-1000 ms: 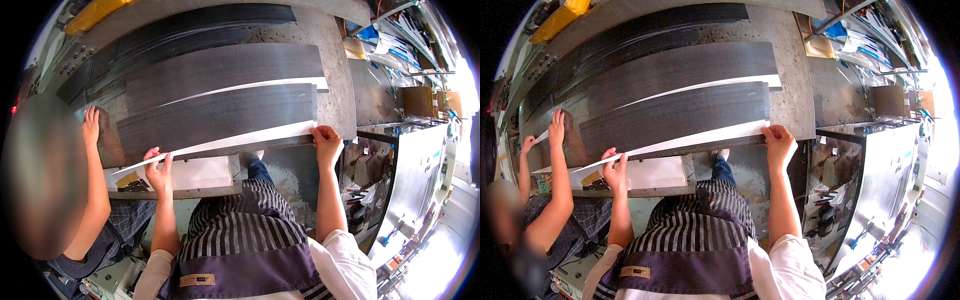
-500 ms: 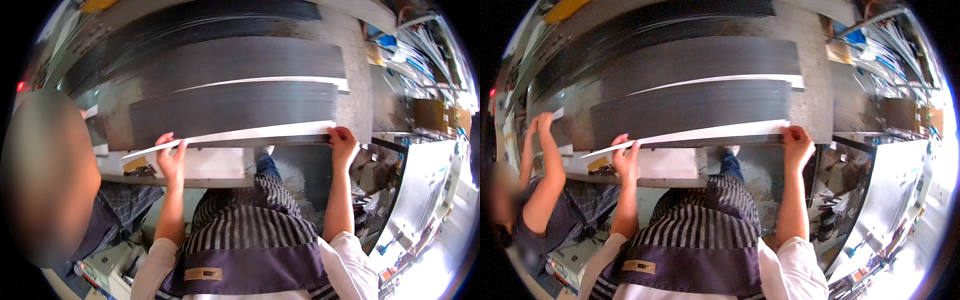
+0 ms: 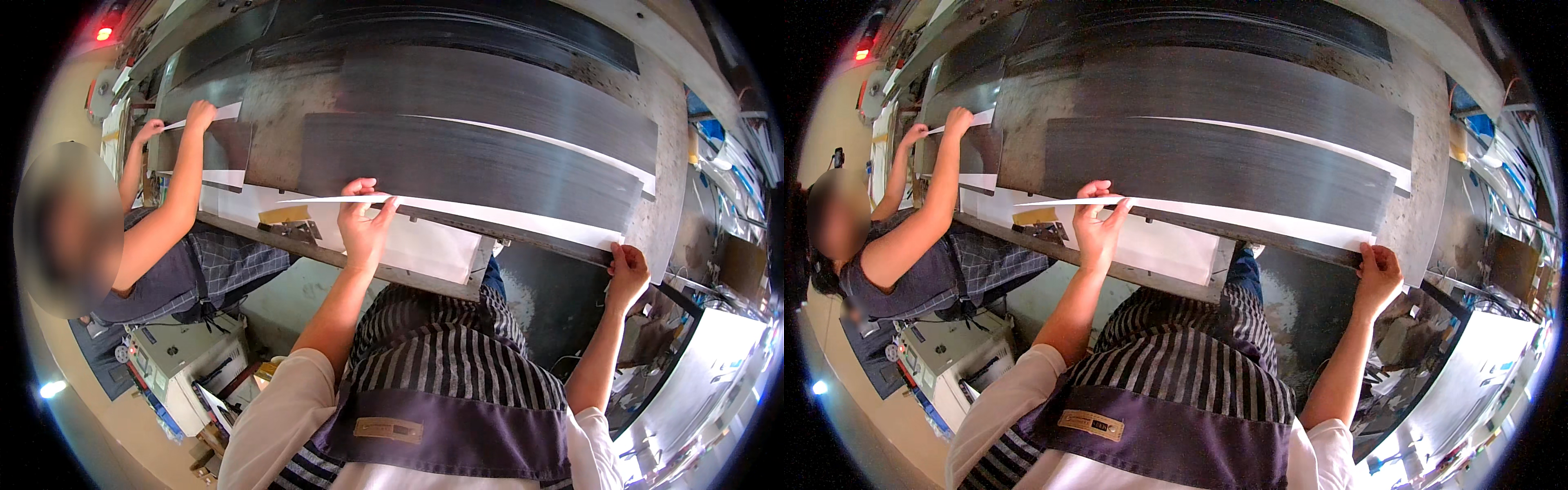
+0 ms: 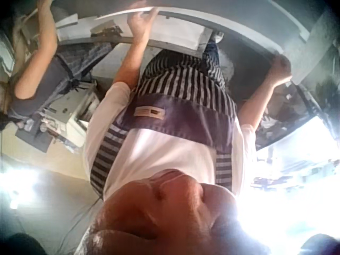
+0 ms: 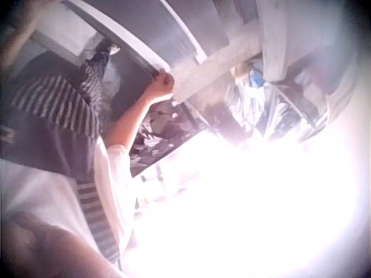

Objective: The person repeatedly places long white tape strips across a large dark sheet on a workbench, smoothing each strip with both hands. A coworker performs the same action on an adjacent section of the sheet.

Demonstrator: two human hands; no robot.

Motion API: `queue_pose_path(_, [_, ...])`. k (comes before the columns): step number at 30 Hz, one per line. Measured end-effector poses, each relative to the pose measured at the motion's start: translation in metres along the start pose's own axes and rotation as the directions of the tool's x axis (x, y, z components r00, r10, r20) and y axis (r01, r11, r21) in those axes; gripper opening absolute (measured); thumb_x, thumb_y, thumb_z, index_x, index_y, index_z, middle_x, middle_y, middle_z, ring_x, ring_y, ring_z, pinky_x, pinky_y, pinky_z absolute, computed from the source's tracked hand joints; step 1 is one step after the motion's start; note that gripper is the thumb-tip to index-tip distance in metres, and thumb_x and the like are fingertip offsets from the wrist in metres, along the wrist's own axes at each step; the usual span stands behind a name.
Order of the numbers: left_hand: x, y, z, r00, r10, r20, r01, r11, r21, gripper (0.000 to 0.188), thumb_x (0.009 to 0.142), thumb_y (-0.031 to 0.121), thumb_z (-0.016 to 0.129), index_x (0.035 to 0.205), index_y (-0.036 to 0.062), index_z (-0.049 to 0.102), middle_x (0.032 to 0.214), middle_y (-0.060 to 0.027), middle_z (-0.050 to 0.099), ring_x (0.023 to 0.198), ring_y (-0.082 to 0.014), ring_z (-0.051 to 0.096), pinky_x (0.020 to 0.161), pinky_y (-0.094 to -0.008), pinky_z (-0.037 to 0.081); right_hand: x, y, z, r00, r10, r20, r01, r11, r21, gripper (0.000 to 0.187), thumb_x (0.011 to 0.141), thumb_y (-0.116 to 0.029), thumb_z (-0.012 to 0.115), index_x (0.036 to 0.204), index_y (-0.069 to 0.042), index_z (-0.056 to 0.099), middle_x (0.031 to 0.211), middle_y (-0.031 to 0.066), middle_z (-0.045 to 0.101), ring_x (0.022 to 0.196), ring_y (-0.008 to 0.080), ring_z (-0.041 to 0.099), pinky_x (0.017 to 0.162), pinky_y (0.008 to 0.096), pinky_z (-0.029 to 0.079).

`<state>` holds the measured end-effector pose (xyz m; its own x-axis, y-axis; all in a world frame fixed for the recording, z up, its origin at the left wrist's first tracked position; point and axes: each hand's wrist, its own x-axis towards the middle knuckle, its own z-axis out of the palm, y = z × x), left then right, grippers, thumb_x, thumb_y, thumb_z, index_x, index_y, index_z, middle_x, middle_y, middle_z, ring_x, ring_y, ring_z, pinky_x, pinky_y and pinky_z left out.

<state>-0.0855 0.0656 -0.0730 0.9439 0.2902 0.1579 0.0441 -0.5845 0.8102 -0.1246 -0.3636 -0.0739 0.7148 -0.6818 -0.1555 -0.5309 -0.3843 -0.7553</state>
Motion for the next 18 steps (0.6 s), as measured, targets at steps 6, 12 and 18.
queue_pose_path(6, [-0.001, -0.003, 0.002, 1.0, -0.012, -0.011, 0.012, 1.0, 0.018, 0.014, 0.071, 0.005, 0.08, 0.08, 0.0023, 0.07, 0.106, -0.0038, 0.058, 0.091, -0.017, 0.056, 0.08, -0.0311, 0.047, -0.001, -0.001, 0.002, 1.0, -0.029, 0.001, 0.029, 0.999, -0.037, 0.016, 0.08, -0.016, 0.076, 0.081, -0.001, 0.068, 0.063, 0.0023, 0.061, 0.054, 0.0076, 0.053, 0.046, 0.0226, 0.044])
queue_pose_path(12, [0.001, -0.003, 0.003, 0.999, 0.039, -0.027, -0.038, 0.998, 0.043, 0.017, 0.069, 0.006, 0.081, 0.079, 0.0032, 0.068, 0.106, -0.0039, 0.057, 0.09, -0.0181, 0.056, 0.08, -0.0316, 0.047, 0.002, -0.006, 0.002, 0.955, -0.286, 0.072, 0.285, 0.831, -0.477, 0.021, 0.079, -0.012, 0.072, 0.078, -0.003, 0.053, 0.071, 0.0101, 0.054, 0.068, 0.0282, 0.052, 0.064, 0.0394, 0.043])
queue_pose_path(18, [0.0, -0.004, 0.007, 0.998, 0.042, -0.049, -0.041, 0.999, 0.017, 0.018, 0.068, 0.005, 0.08, 0.08, 0.0038, 0.066, 0.105, -0.0041, 0.057, 0.09, -0.0188, 0.056, 0.08, -0.0317, 0.047, 0.015, -0.007, 0.001, 0.948, -0.315, 0.042, 0.275, 0.748, -0.604, 0.032, 0.075, -0.006, 0.073, 0.103, -0.007, 0.057, 0.092, 0.0127, 0.058, 0.084, 0.0326, 0.058, 0.072, 0.0436, 0.046])
